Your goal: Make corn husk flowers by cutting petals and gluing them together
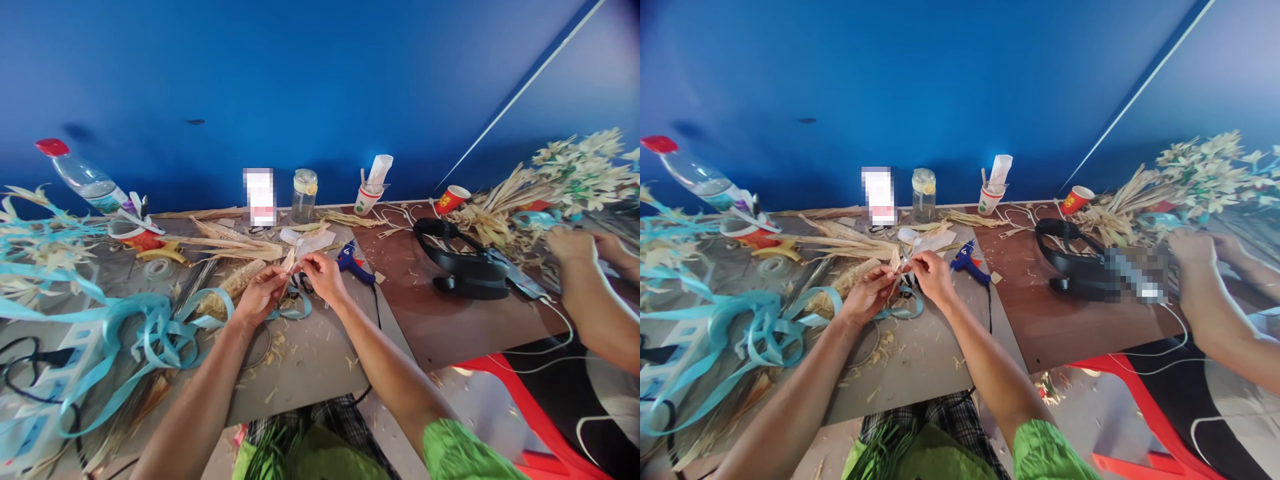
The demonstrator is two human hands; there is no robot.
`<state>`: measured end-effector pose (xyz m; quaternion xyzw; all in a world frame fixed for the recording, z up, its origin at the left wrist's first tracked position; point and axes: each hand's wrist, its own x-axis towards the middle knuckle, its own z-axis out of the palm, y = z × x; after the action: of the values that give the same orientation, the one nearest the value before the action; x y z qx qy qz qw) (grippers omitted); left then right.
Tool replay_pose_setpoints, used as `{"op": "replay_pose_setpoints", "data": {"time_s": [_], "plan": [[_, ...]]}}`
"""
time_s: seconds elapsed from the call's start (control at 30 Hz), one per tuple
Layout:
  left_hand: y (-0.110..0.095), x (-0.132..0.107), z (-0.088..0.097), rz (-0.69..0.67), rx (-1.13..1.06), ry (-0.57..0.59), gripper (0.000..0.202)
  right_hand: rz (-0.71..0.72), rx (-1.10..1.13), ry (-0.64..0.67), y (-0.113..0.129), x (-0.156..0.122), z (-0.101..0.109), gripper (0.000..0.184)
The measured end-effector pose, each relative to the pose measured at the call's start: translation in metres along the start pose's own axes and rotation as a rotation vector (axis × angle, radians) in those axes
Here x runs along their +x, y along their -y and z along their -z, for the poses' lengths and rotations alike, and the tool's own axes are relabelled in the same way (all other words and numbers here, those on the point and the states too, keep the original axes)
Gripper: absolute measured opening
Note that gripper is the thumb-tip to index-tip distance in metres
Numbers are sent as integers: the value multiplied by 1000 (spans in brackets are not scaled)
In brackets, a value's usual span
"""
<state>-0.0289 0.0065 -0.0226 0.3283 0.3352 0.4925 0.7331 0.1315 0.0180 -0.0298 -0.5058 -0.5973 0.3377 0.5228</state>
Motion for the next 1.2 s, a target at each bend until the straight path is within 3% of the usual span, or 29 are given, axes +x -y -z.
{"op": "replay_pose_setpoints", "data": {"time_s": [0.2,0.57,0.93,1.07,1.2], "plan": [[-4,2,5,-24,-103,-1,19,-72,174,84,1,3,4,20],[-6,3,6,-55,-177,13,18,-110,146,112,9,2,5,12],[-5,3,5,-56,-154,11,18,72,116,44,10,5,10,35],[-4,2,5,-46,-135,18,18,-96,337,91,12,5,7,50],[-2,3,6,-32,-134,32,18,-289,677,173,15,2,2,49]]}}
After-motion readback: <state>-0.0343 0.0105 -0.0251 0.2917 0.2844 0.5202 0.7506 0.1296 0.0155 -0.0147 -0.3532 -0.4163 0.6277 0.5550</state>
